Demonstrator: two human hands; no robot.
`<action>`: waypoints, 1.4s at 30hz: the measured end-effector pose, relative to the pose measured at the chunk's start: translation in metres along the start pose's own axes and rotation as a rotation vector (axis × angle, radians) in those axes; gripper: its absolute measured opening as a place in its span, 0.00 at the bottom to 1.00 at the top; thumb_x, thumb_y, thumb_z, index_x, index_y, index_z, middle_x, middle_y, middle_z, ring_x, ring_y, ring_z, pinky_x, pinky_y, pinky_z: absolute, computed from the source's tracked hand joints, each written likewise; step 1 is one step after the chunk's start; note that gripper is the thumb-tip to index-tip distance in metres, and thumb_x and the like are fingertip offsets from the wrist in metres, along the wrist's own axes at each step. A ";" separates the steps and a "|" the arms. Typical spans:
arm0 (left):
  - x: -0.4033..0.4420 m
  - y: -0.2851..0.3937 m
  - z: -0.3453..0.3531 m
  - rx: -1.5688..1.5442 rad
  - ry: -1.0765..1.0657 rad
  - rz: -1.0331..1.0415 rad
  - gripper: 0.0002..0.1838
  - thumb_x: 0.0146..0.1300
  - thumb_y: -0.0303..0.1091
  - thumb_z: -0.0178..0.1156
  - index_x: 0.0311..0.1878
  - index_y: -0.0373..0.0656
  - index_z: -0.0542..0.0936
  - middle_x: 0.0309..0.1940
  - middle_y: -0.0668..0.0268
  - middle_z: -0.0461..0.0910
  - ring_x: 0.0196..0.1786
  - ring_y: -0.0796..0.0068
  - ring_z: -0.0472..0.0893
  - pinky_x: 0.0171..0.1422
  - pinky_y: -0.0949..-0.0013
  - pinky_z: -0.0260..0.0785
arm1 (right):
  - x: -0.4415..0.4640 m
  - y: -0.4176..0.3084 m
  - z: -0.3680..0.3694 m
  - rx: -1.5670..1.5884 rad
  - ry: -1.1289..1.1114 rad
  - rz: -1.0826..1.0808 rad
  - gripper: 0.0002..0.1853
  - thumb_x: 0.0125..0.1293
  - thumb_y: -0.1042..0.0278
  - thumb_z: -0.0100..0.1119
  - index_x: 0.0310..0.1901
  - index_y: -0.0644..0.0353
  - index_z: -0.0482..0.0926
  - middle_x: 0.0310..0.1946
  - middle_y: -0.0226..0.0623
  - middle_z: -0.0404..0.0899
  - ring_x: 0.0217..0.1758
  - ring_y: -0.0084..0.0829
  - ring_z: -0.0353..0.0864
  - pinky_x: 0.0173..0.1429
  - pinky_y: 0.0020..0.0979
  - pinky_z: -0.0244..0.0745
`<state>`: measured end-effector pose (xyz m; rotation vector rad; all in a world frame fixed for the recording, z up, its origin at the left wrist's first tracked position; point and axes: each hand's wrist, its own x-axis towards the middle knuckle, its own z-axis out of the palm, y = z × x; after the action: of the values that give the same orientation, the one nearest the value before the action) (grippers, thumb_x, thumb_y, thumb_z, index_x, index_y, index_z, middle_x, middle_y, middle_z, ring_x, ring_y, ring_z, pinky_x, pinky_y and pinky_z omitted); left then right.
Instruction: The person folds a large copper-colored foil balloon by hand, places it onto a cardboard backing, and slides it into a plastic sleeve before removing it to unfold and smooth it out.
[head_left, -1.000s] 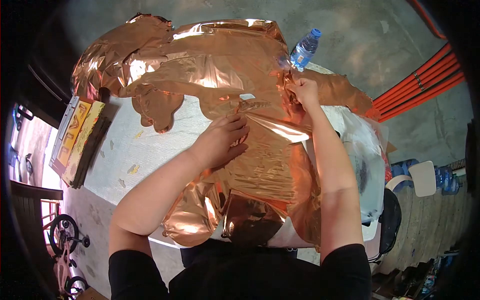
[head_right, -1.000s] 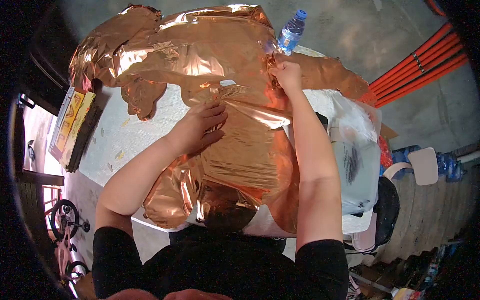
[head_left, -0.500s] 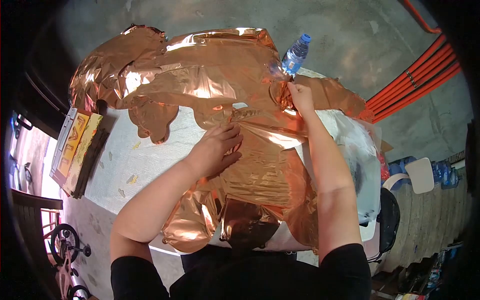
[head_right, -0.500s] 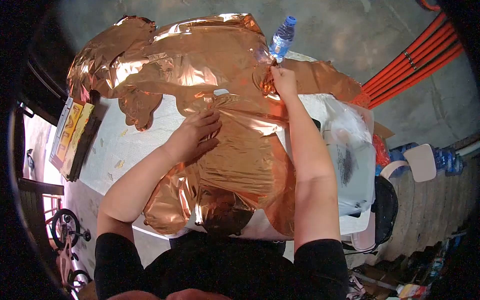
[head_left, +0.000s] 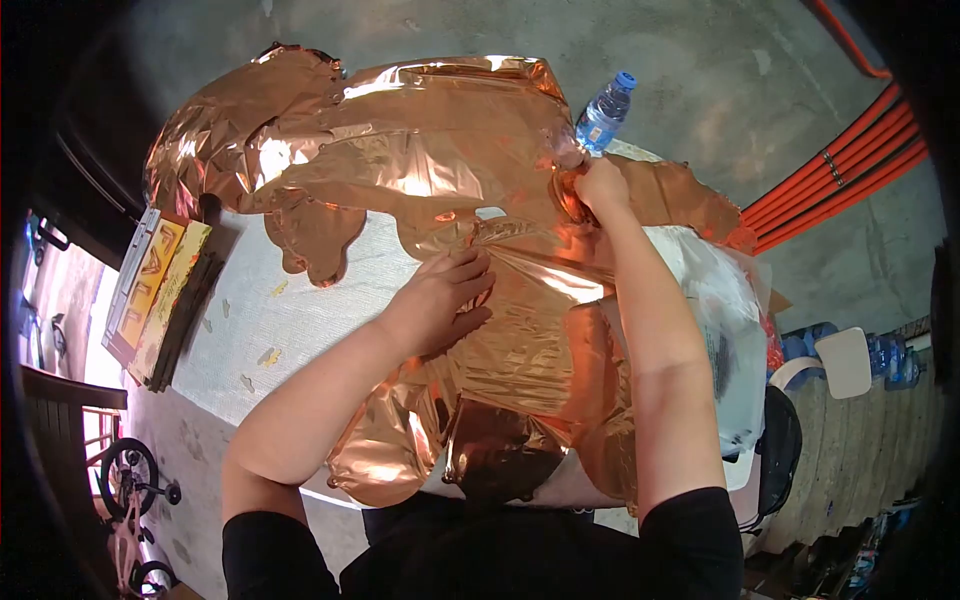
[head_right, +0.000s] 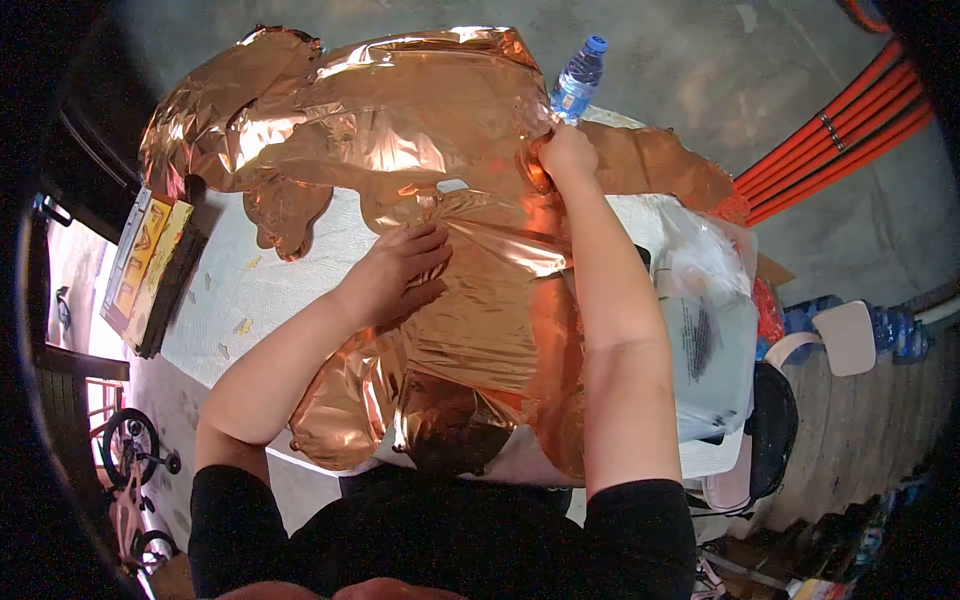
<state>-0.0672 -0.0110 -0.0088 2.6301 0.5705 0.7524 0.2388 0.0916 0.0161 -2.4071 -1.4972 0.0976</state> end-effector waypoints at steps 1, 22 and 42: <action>0.000 0.000 0.000 0.007 0.004 0.004 0.17 0.58 0.37 0.64 0.48 0.38 0.78 0.56 0.57 0.73 0.65 0.55 0.68 0.65 0.56 0.62 | 0.000 -0.001 -0.003 0.000 -0.002 -0.002 0.18 0.59 0.56 0.58 0.46 0.59 0.83 0.47 0.51 0.82 0.54 0.52 0.80 0.59 0.47 0.74; -0.002 -0.004 0.005 0.001 -0.030 -0.034 0.22 0.58 0.37 0.64 0.54 0.37 0.78 0.60 0.55 0.74 0.66 0.52 0.68 0.69 0.55 0.61 | -0.015 0.030 -0.001 0.158 -0.079 -0.256 0.22 0.46 0.61 0.72 0.42 0.64 0.82 0.32 0.46 0.84 0.35 0.40 0.85 0.40 0.37 0.77; -0.003 -0.003 0.004 0.029 -0.059 -0.078 0.24 0.60 0.41 0.63 0.57 0.38 0.77 0.62 0.54 0.73 0.67 0.52 0.68 0.72 0.54 0.57 | -0.029 0.054 0.005 0.364 0.106 -0.221 0.06 0.55 0.70 0.60 0.31 0.63 0.77 0.27 0.49 0.80 0.31 0.48 0.81 0.37 0.42 0.74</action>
<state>-0.0683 -0.0109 -0.0148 2.6298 0.6680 0.6456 0.2714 0.0447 -0.0071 -1.9237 -1.5352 0.1742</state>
